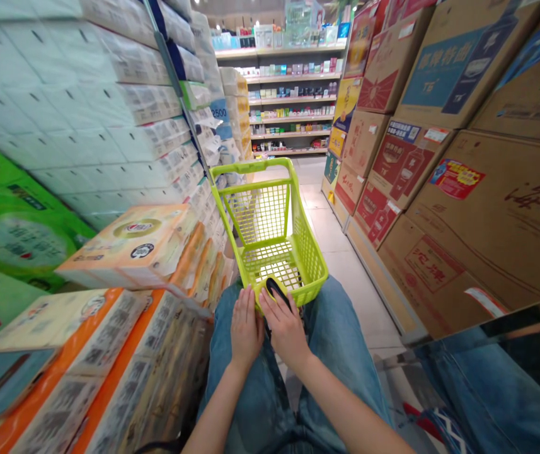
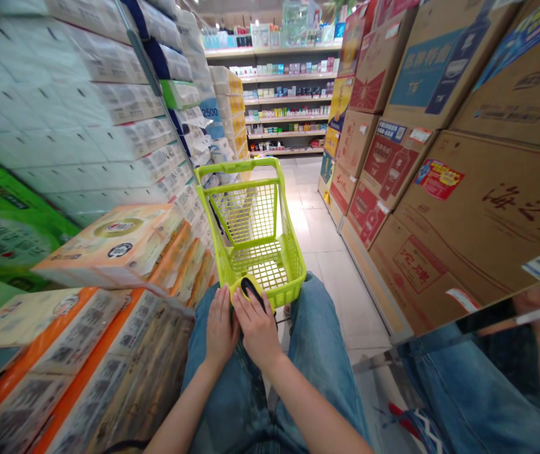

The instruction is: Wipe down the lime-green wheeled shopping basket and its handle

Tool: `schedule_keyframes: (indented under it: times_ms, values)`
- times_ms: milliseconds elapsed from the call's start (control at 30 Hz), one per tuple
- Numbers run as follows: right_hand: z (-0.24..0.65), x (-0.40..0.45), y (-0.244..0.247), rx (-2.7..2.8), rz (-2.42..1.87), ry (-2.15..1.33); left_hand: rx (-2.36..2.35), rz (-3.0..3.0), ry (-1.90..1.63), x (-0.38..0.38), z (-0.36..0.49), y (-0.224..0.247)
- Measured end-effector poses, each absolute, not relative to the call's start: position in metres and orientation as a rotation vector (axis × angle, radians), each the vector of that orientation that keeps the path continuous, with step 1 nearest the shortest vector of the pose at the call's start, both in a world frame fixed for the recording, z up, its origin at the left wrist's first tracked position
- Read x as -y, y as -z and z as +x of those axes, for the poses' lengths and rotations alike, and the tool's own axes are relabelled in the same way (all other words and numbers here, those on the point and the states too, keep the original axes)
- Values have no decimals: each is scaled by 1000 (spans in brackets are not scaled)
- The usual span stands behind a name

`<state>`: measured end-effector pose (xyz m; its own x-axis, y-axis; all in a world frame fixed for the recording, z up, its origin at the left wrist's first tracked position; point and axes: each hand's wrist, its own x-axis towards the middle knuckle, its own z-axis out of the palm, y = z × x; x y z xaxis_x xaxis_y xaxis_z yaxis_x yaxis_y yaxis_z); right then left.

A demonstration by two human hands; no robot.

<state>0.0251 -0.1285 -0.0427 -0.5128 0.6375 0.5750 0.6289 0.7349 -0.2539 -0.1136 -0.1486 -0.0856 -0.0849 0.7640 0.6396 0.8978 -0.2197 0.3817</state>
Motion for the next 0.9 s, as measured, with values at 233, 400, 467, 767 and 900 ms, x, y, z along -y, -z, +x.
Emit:
schedule_keyframes:
  times_ms: [233,400,467,767,900]
  values:
    - [130,78,41,2179,-1198,72,1873,-1942,1233,143,-103,90]
    - [125,77,38,2043,-1337,53,1876,-1922,1261,143,-102,93]
    - [96,91,37,2036,-1349,40,1883,-1906,1254,143,-104,95]
    - [0,135,34,2262,-1046,-47,1920,-1928,1126,145,-109,101]
    - [52,119,37,2311,-1031,-34,1905,-1919,1215,145,-104,99]
